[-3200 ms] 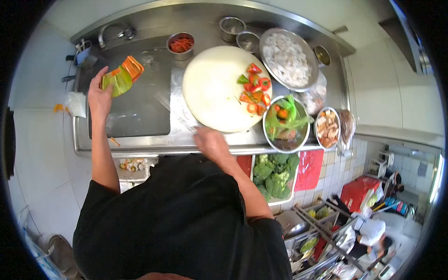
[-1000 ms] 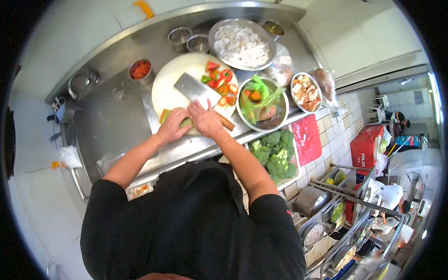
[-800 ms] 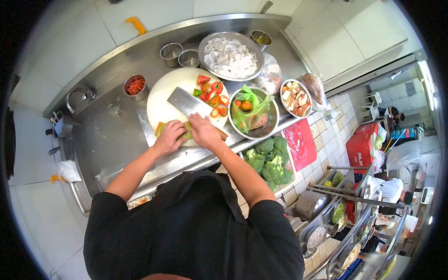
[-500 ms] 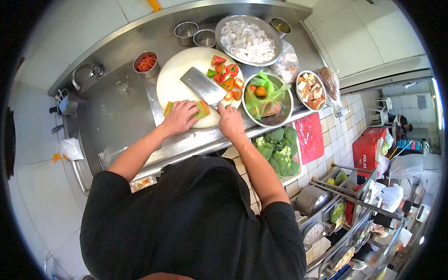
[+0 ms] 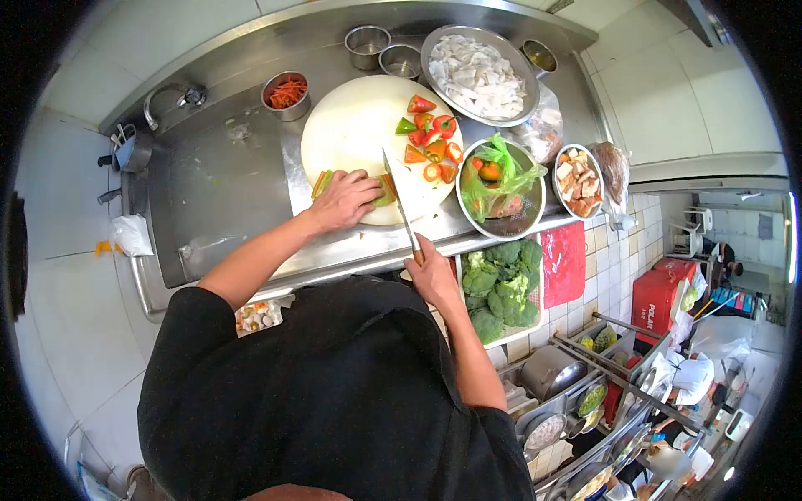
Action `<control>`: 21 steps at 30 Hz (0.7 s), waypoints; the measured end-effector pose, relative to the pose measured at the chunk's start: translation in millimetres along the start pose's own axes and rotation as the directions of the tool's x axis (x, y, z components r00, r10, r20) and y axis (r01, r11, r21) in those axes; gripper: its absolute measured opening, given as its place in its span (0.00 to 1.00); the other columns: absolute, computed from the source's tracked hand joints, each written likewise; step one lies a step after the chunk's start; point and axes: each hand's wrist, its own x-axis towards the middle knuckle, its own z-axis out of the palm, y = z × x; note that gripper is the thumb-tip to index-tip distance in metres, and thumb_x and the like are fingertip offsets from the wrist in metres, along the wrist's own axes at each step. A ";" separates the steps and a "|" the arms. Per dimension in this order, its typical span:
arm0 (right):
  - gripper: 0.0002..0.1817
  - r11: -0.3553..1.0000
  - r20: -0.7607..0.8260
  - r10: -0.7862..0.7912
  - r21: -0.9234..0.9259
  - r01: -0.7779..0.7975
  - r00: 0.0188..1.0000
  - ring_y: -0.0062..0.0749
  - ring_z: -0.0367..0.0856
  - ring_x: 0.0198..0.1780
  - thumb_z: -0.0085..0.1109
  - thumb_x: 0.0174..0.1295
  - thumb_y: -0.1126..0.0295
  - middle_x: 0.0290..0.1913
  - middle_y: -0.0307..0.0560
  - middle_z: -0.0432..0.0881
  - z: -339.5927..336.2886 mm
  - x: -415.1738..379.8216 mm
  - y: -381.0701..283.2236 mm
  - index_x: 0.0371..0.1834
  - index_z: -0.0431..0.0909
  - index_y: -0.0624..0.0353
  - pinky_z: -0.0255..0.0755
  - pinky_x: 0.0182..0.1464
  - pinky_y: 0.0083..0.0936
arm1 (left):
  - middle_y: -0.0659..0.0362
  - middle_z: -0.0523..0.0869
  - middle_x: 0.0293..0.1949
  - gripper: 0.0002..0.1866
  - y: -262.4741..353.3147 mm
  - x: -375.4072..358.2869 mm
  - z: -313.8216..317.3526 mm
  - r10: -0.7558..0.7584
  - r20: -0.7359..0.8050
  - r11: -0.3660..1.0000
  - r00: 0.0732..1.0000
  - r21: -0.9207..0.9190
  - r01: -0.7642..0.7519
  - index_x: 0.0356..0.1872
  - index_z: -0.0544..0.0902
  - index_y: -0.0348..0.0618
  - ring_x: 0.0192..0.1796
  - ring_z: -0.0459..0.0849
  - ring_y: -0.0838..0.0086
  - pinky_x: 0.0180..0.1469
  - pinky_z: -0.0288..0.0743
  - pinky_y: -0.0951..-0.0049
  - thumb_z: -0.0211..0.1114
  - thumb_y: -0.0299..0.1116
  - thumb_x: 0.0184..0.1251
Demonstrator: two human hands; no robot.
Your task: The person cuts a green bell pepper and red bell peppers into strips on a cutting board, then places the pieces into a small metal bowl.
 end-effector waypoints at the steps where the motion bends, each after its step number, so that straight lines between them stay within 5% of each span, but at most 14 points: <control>1: 0.33 1.000 0.021 0.012 0.022 -0.012 1.000 0.57 0.86 0.57 0.63 0.67 0.67 0.56 0.67 0.86 -1.6 2.7 4.7 0.77 0.70 0.60 0.78 0.60 0.40 | 0.63 0.83 0.59 0.18 1.2 1.8 -1.9 -0.010 0.024 1.000 1.000 -0.004 0.010 0.58 0.84 0.48 0.61 0.77 0.65 0.59 0.68 0.57 0.69 0.35 0.67; 5: 0.34 0.972 0.152 0.108 0.189 -0.136 0.983 0.36 0.87 0.33 0.61 0.68 0.68 0.41 0.54 0.88 -9.5 -2.5 -11.3 0.78 0.68 0.59 0.81 0.39 0.34 | 0.65 0.83 0.60 0.17 3.2 4.8 -2.7 -0.035 0.056 0.999 0.998 0.000 0.035 0.57 0.84 0.50 0.60 0.77 0.66 0.59 0.68 0.57 0.67 0.38 0.69; 6: 0.34 0.970 0.145 0.108 0.202 -0.136 0.984 0.22 0.78 0.26 0.62 0.69 0.67 0.33 0.44 0.83 -9.8 -1.8 -12.5 0.80 0.67 0.58 0.75 0.28 0.27 | 0.65 0.83 0.60 0.17 1.4 6.2 -3.1 -0.045 0.063 0.999 0.997 -0.009 0.046 0.57 0.84 0.51 0.60 0.77 0.66 0.59 0.67 0.57 0.66 0.38 0.70; 9: 0.29 0.974 0.012 0.178 0.138 -0.178 0.984 0.28 0.79 0.26 0.59 0.76 0.53 0.29 0.47 0.82 3.3 -1.0 -14.8 0.73 0.75 0.60 0.76 0.35 0.32 | 0.65 0.83 0.61 0.17 2.3 8.7 -0.9 -0.069 0.076 0.997 0.995 -0.012 0.070 0.58 0.84 0.51 0.60 0.76 0.64 0.59 0.67 0.56 0.67 0.38 0.70; 15: 0.29 0.937 -0.043 0.332 0.127 -0.324 0.942 0.44 0.86 0.32 0.47 0.82 0.48 0.29 0.57 0.85 5.6 -9.0 -29.9 0.64 0.81 0.65 0.77 0.41 0.43 | 0.64 0.81 0.63 0.19 7.9 14.3 -4.5 -0.099 0.120 0.995 0.988 0.020 0.097 0.59 0.83 0.50 0.61 0.75 0.61 0.59 0.67 0.55 0.68 0.38 0.68; 16: 0.29 0.966 -0.090 0.241 0.119 -0.230 0.966 0.25 0.72 0.22 0.42 0.83 0.45 0.22 0.40 0.73 9.4 -9.9 -17.5 0.45 0.80 0.62 0.69 0.28 0.30 | 0.63 0.81 0.63 0.19 9.6 16.5 -6.3 -0.112 0.147 0.994 0.983 0.025 0.109 0.59 0.83 0.50 0.61 0.75 0.60 0.59 0.68 0.55 0.68 0.37 0.68; 18: 0.28 0.981 -0.117 0.194 0.049 -0.189 0.974 0.27 0.72 0.23 0.43 0.83 0.47 0.22 0.42 0.74 2.5 -23.3 -18.9 0.44 0.79 0.64 0.70 0.31 0.31 | 0.62 0.81 0.63 0.19 11.6 19.8 -8.2 -0.143 0.198 0.990 0.970 0.039 0.137 0.59 0.83 0.49 0.61 0.75 0.60 0.59 0.68 0.54 0.69 0.37 0.67; 21: 0.26 0.987 -0.146 0.151 -0.029 -0.157 0.978 0.41 0.75 0.39 0.44 0.83 0.50 0.33 0.54 0.78 5.4 -28.2 -21.5 0.50 0.79 0.65 0.72 0.46 0.37 | 0.62 0.81 0.62 0.20 8.0 15.8 -3.1 -0.084 0.130 0.995 0.988 0.061 0.076 0.59 0.83 0.49 0.61 0.75 0.61 0.58 0.68 0.55 0.69 0.36 0.66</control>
